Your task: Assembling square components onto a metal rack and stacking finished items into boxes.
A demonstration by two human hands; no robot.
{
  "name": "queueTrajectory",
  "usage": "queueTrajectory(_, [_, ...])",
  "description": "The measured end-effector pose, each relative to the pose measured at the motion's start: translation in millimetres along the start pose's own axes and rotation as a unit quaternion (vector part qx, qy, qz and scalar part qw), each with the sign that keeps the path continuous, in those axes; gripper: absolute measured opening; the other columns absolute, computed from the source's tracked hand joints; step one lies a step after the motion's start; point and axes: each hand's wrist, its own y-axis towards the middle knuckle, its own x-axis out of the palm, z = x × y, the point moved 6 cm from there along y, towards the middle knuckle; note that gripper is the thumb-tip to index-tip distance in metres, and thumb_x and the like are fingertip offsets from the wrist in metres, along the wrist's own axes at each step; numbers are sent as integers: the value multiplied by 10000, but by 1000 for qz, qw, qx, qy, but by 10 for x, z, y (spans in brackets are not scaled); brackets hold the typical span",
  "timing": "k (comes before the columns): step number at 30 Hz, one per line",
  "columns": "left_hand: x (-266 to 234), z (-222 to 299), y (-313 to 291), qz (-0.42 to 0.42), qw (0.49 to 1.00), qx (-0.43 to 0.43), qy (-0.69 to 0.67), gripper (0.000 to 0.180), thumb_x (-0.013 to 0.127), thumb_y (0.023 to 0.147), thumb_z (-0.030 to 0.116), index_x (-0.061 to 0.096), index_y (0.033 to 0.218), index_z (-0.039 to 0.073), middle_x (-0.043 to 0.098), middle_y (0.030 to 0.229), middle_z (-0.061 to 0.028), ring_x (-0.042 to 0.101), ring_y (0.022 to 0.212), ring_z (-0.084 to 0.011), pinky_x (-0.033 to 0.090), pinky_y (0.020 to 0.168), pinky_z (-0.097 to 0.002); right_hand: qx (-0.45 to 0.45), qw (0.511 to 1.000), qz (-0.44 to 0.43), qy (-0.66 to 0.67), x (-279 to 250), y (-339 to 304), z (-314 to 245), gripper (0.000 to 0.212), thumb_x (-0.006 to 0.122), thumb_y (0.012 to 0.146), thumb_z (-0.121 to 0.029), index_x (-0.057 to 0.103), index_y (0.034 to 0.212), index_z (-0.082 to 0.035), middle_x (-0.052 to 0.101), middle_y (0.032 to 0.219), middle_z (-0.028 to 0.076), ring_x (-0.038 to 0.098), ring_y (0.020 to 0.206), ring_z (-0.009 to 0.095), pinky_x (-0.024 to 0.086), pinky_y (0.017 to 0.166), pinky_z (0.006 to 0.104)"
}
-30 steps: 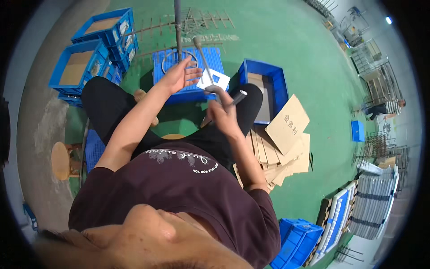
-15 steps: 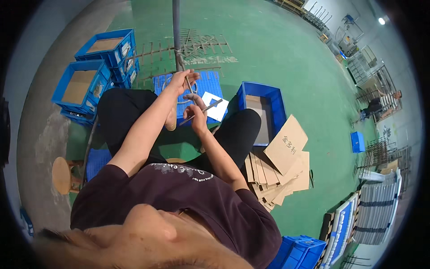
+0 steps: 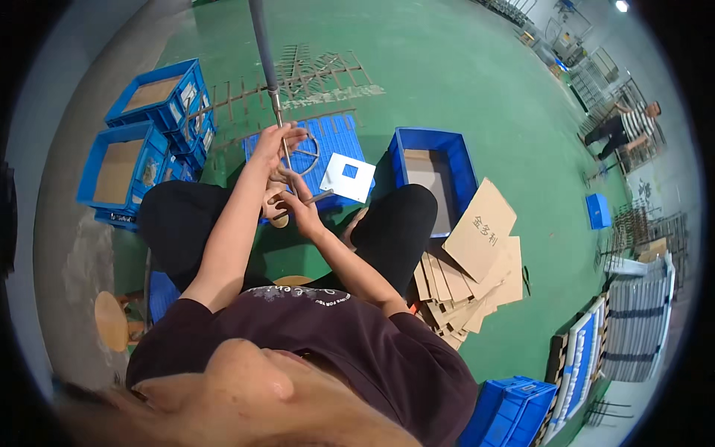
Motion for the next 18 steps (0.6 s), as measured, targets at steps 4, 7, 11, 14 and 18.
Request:
queueTrajectory(4, [-86, -11, -180, -8, 998, -28, 54, 341, 455, 896, 349, 522, 1064, 60, 641, 924, -107, 634, 820, -201, 479, 598, -268, -19, 997, -9, -68, 112, 13, -99, 503, 452, 861, -124, 276, 1330, -83, 431, 1226, 88, 569, 821, 156, 451, 690, 261])
queueTrajectory(7, [-17, -190, -549, -5, 994, -87, 70, 507, 386, 872, 541, 533, 1041, 86, 629, 840, -63, 616, 781, -178, 452, 611, -265, -32, 995, 52, -77, -62, 20, -91, 498, 463, 848, -79, 298, 1319, -80, 450, 1194, 81, 561, 867, 140, 454, 687, 243])
queueTrajectory(11, [-26, -634, -807, 27, 991, 17, 131, 593, 349, 868, 584, 589, 972, 52, 619, 842, -53, 579, 760, -114, 443, 637, -249, -89, 970, 101, -200, -215, 107, -120, 426, 571, 790, -135, 430, 1182, -45, 503, 1026, 96, 525, 941, 180, 447, 776, 290])
queueTrajectory(14, [-26, -640, -895, 64, 984, 63, 153, 585, 329, 903, 527, 595, 954, 8, 591, 796, -38, 551, 734, -106, 437, 662, -244, 7, 930, 144, -339, -346, 88, -105, 353, 610, 763, -186, 500, 1055, -20, 521, 981, 126, 536, 874, 199, 441, 757, 299])
queueTrajectory(18, [108, -571, -1055, 90, 978, 80, 173, 492, 349, 921, 465, 552, 840, 24, 506, 627, -4, 498, 598, -96, 403, 554, -235, -90, 893, 121, -423, -351, 70, -447, 328, 645, 742, -193, 542, 992, -7, 533, 894, 54, 505, 818, 149, 418, 693, 290])
